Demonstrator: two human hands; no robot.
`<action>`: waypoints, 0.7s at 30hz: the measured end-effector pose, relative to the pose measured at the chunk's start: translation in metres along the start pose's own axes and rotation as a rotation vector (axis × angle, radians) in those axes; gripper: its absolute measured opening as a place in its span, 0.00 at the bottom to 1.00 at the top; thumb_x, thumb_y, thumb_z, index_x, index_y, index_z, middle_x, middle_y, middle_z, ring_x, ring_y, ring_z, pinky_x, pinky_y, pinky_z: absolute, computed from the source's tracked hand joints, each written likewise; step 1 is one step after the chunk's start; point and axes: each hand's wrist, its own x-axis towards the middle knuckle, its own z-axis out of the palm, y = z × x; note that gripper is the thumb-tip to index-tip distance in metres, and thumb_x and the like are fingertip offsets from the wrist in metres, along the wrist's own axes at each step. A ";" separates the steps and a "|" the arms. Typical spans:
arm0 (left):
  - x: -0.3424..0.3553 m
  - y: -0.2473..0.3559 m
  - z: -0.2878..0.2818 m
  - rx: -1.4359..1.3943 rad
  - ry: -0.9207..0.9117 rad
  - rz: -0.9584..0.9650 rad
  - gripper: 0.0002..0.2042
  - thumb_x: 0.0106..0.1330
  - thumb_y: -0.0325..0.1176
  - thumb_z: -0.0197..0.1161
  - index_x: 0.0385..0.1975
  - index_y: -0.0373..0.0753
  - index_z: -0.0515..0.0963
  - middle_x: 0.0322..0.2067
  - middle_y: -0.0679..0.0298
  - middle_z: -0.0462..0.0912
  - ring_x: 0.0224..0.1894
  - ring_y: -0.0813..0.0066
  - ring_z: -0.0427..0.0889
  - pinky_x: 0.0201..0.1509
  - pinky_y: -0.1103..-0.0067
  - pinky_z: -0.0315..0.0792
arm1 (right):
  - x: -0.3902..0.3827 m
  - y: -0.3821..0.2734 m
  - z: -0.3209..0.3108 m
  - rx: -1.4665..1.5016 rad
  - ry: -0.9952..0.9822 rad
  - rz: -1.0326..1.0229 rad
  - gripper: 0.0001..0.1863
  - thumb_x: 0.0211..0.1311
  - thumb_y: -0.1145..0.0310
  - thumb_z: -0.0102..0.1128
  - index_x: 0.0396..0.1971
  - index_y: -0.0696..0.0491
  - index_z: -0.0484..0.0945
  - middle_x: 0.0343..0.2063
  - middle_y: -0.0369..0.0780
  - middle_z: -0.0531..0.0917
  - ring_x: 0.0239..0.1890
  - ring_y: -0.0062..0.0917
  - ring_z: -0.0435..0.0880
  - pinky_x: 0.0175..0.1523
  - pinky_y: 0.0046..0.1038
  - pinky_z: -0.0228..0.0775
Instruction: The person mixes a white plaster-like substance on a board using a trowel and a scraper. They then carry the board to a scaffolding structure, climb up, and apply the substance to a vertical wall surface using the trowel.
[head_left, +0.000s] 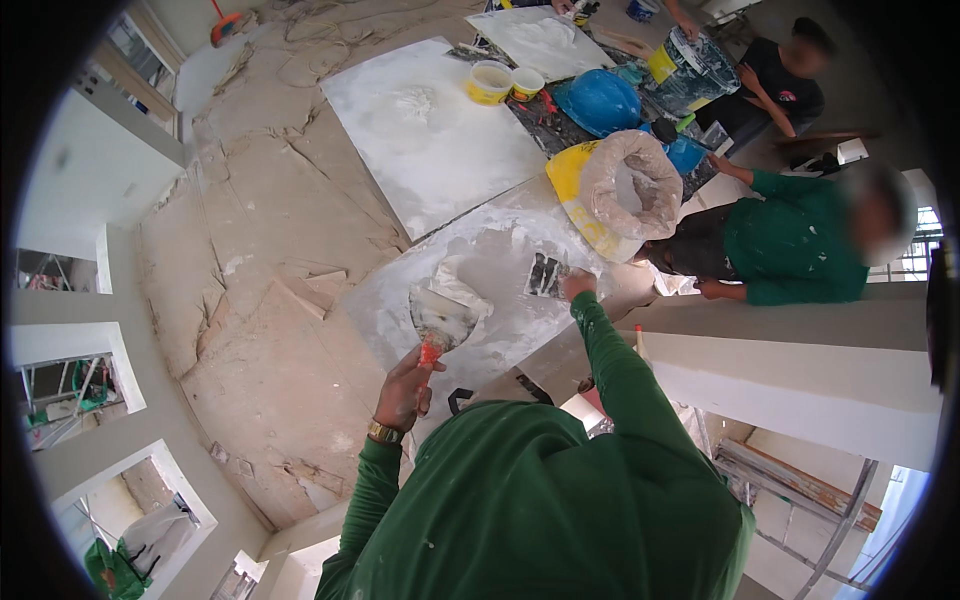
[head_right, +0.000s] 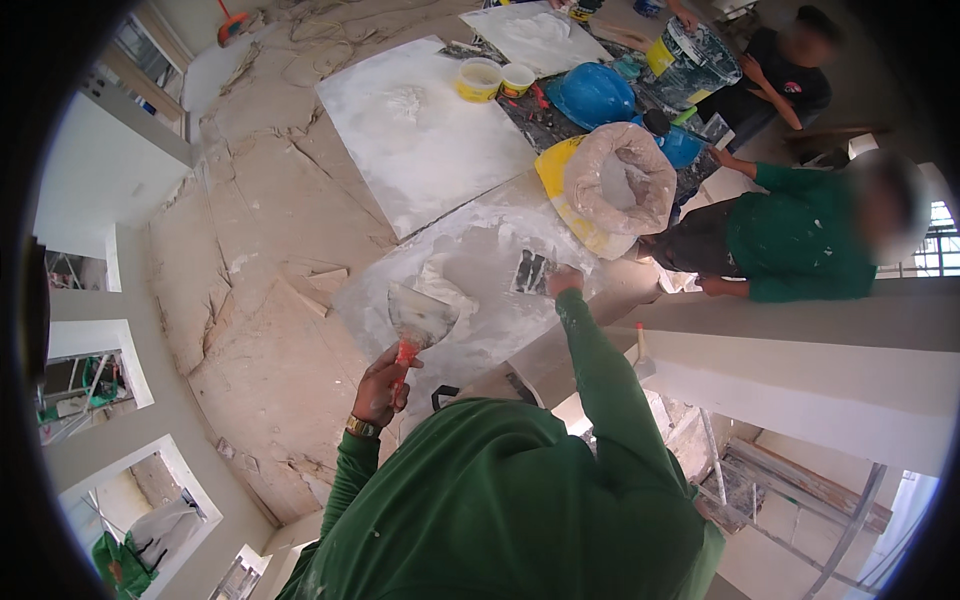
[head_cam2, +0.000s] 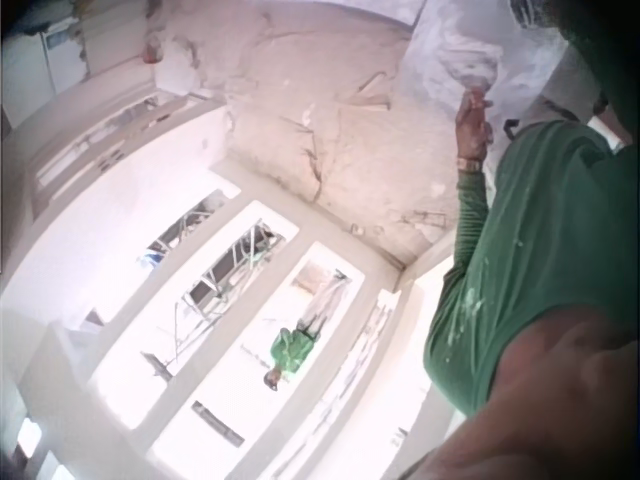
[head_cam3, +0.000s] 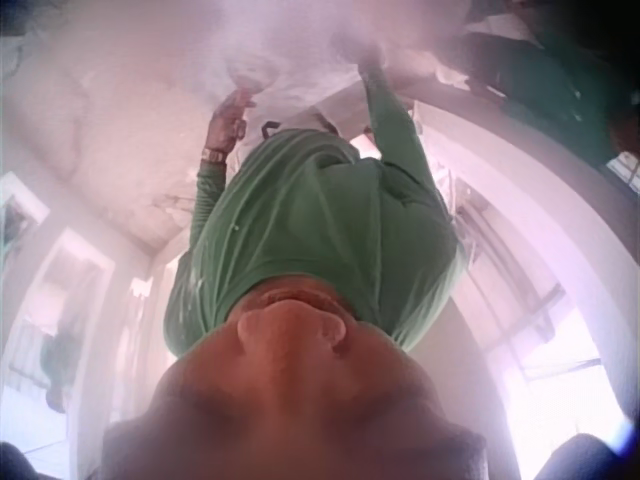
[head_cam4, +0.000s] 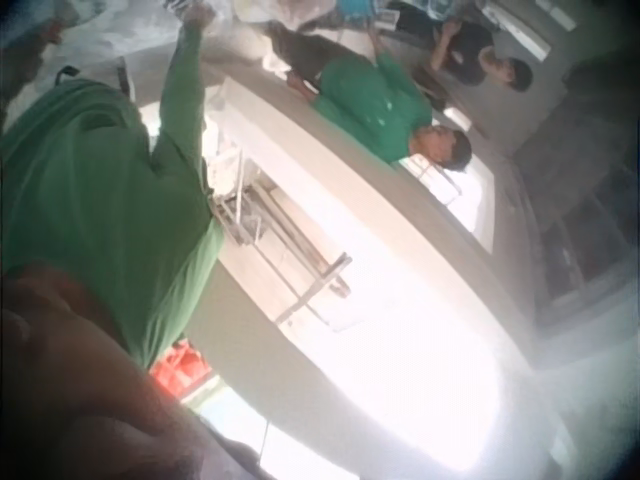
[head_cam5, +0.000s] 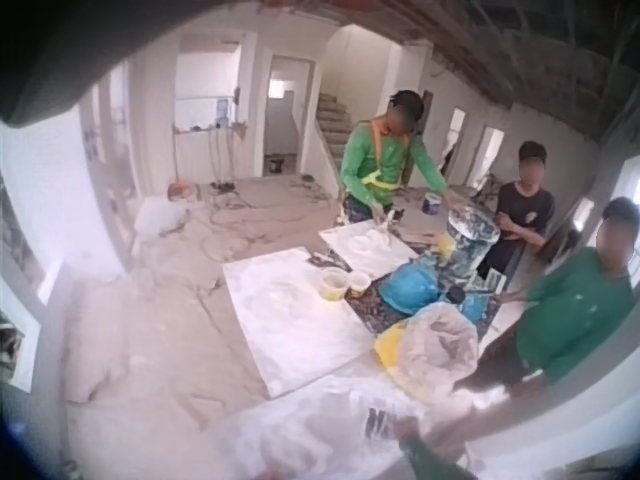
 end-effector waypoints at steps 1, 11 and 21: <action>0.001 -0.005 -0.003 -0.001 0.004 0.005 0.24 0.68 0.30 0.50 0.65 0.37 0.66 0.42 0.59 0.81 0.11 0.83 0.67 0.12 0.85 0.60 | 0.003 -0.040 -0.009 0.114 -0.023 0.031 0.21 0.53 0.53 0.68 0.40 0.53 0.85 0.38 0.48 0.86 0.44 0.39 0.85 0.51 0.36 0.75; -0.003 -0.020 -0.004 0.004 -0.014 -0.029 0.24 0.68 0.29 0.49 0.65 0.37 0.66 0.40 0.59 0.81 0.11 0.83 0.67 0.11 0.85 0.60 | 0.016 -0.282 -0.004 -0.141 -0.514 -0.772 0.22 0.48 0.66 0.63 0.48 0.51 0.82 0.45 0.48 0.84 0.51 0.45 0.80 0.58 0.40 0.72; 0.030 -0.029 0.001 -0.199 -0.135 -0.122 0.24 0.70 0.32 0.49 0.66 0.39 0.64 0.42 0.62 0.78 0.16 0.83 0.64 0.16 0.87 0.59 | -0.081 -0.264 -0.066 -0.273 -0.471 -0.840 0.16 0.53 0.71 0.55 0.43 0.52 0.80 0.41 0.47 0.84 0.46 0.44 0.82 0.52 0.44 0.73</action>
